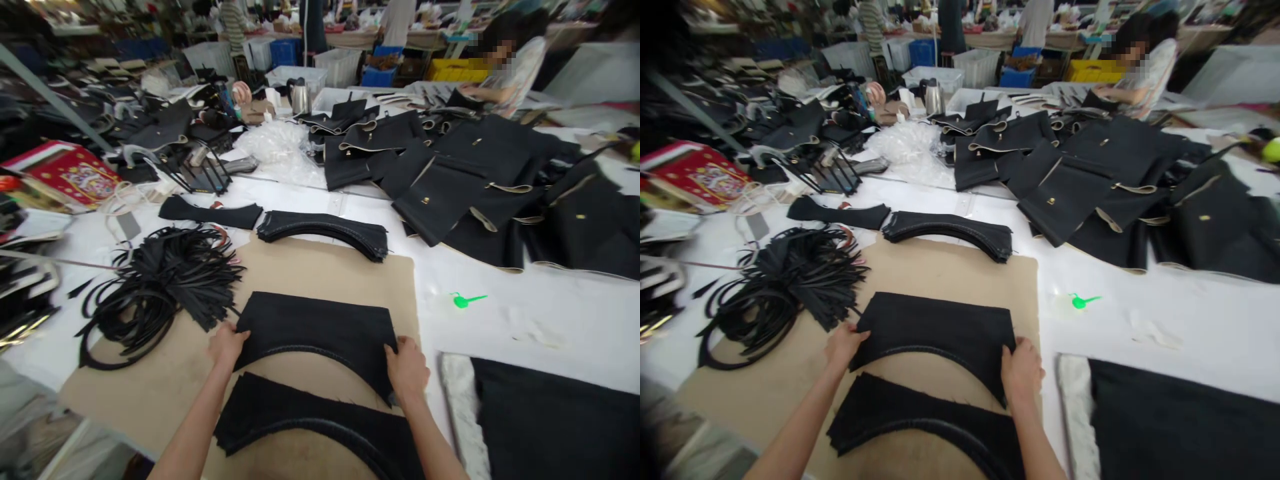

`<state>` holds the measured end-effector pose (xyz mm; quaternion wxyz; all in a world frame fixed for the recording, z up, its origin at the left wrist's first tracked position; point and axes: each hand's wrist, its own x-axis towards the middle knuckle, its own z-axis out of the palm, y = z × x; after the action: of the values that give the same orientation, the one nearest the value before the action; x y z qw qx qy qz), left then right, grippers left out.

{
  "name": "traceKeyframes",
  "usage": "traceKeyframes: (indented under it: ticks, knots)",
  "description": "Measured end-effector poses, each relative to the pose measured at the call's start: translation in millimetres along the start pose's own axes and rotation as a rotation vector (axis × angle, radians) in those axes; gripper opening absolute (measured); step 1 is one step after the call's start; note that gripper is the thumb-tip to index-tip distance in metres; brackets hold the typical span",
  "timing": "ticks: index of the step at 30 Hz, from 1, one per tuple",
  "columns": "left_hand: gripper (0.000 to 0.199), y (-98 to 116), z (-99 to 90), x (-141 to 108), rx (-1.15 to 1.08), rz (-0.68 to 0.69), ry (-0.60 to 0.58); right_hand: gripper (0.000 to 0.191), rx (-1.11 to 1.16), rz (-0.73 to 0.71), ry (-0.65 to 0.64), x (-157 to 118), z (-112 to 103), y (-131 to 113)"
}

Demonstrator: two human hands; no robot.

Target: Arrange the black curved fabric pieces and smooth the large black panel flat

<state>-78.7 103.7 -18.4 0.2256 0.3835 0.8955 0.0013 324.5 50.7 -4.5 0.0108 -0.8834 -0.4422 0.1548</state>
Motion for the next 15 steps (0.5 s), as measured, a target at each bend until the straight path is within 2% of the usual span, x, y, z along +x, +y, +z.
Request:
traceKeyframes:
  ticks: [5, 11, 15]
  knots:
    - [0.023, 0, -0.3, 1, -0.067, -0.013, -0.004, 0.039, 0.021, 0.047, -0.101, 16, 8, 4]
    - [0.020, 2, 0.6, 0, -0.127, 0.001, -0.011, 0.039, -0.006, 0.044, -0.068, 18, 7, 3]
    - [0.023, 3, 1.3, 3, -0.167, 0.007, -0.011, 0.046, 0.063, 0.115, -0.120, 20, 7, 2]
